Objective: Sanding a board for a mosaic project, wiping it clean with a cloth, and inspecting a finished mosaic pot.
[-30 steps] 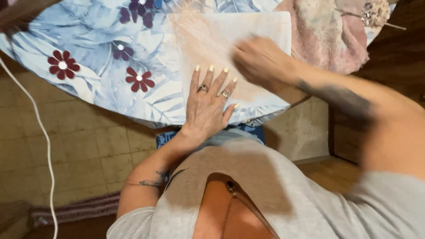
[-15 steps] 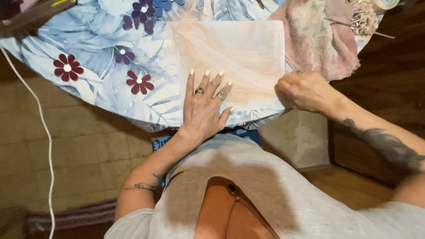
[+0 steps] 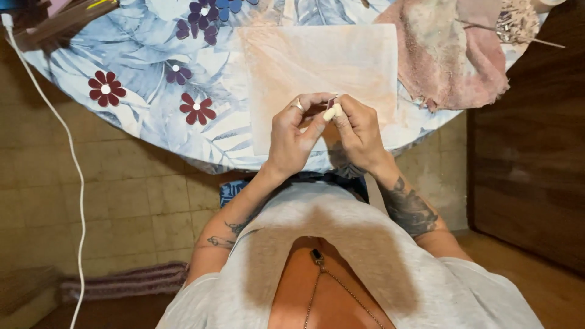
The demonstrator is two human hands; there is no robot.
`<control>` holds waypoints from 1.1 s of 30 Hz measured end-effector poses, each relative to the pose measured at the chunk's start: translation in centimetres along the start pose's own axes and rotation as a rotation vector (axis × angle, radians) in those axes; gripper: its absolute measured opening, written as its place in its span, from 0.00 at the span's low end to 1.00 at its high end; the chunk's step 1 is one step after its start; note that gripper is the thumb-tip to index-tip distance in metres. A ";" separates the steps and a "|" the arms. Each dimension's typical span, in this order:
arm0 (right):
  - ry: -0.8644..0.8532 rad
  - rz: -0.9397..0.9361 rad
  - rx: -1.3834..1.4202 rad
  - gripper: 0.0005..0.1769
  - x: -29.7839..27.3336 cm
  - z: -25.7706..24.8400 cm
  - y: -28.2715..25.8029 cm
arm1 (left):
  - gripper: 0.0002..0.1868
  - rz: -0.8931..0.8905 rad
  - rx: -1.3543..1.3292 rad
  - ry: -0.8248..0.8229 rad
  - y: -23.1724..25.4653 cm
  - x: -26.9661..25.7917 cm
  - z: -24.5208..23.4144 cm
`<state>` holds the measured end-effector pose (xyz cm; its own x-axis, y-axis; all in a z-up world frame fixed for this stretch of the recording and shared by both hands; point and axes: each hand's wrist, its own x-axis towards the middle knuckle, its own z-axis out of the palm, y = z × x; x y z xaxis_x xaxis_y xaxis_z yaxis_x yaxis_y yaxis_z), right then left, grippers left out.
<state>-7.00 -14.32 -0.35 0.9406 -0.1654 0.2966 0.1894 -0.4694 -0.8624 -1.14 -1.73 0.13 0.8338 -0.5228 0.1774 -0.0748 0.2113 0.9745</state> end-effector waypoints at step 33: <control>-0.079 0.475 0.778 0.15 -0.6 1.0 0.8 | 0.04 0.246 0.226 0.044 2.4 -0.2 -1.0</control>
<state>-7.08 -13.75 -1.65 0.9792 -0.1184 -0.1646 -0.1132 0.3546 -0.9281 -0.93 -0.27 2.26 0.7980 -0.4417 0.4100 -0.3922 0.1360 0.9098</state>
